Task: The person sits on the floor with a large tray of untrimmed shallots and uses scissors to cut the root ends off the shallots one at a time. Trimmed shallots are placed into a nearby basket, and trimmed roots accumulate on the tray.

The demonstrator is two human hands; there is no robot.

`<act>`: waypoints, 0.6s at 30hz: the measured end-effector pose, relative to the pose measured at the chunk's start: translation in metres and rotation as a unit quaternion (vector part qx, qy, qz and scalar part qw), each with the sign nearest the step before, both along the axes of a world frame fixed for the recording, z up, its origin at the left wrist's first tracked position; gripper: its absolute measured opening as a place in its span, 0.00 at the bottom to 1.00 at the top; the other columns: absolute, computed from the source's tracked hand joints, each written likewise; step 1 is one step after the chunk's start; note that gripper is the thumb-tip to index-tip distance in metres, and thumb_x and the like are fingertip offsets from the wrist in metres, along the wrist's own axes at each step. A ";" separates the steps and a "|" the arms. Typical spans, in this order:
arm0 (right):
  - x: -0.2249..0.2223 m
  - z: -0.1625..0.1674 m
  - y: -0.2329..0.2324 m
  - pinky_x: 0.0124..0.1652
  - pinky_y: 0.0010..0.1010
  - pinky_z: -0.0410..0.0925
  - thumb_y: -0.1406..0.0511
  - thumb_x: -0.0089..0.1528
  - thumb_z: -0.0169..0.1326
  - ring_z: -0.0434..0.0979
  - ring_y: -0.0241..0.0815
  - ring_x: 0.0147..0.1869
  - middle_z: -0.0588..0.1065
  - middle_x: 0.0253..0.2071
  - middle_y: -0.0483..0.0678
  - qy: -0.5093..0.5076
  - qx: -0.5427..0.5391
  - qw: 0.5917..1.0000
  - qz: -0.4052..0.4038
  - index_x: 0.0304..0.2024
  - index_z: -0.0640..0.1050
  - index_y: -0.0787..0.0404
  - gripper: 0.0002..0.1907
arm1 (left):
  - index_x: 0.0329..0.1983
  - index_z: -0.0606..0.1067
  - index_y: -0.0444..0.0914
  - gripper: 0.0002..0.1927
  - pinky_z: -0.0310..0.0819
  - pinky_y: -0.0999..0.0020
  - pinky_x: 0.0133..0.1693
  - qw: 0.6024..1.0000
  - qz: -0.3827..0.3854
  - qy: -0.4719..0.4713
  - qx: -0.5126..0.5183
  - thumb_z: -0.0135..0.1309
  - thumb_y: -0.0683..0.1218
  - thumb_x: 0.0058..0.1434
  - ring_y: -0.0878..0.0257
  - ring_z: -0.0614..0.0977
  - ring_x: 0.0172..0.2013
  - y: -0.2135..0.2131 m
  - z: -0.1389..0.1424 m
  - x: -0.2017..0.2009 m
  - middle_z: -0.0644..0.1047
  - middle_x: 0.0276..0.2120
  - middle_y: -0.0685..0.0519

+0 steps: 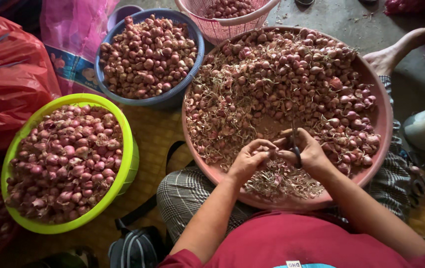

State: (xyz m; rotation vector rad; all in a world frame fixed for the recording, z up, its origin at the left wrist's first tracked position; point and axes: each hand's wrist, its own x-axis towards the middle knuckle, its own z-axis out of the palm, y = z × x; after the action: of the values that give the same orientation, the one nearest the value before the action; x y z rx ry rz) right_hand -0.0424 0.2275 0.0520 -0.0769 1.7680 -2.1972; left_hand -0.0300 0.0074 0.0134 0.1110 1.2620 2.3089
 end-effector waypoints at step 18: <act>0.008 0.046 -0.002 0.36 0.27 0.71 0.54 0.49 0.71 0.80 0.37 0.36 0.81 0.35 0.49 -0.053 0.404 0.902 0.144 0.51 0.73 0.58 0.33 | 0.46 0.74 0.37 0.08 0.72 0.77 0.34 0.982 0.108 -0.089 0.128 0.59 0.38 0.65 0.71 0.77 0.31 0.003 -0.021 -0.009 0.81 0.36 0.54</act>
State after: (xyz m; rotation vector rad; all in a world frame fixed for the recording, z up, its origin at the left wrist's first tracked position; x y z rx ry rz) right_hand -0.0342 0.2254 0.0981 -0.0212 2.2745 -1.1222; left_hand -0.0391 0.0108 -0.0074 -0.1499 0.9243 2.5922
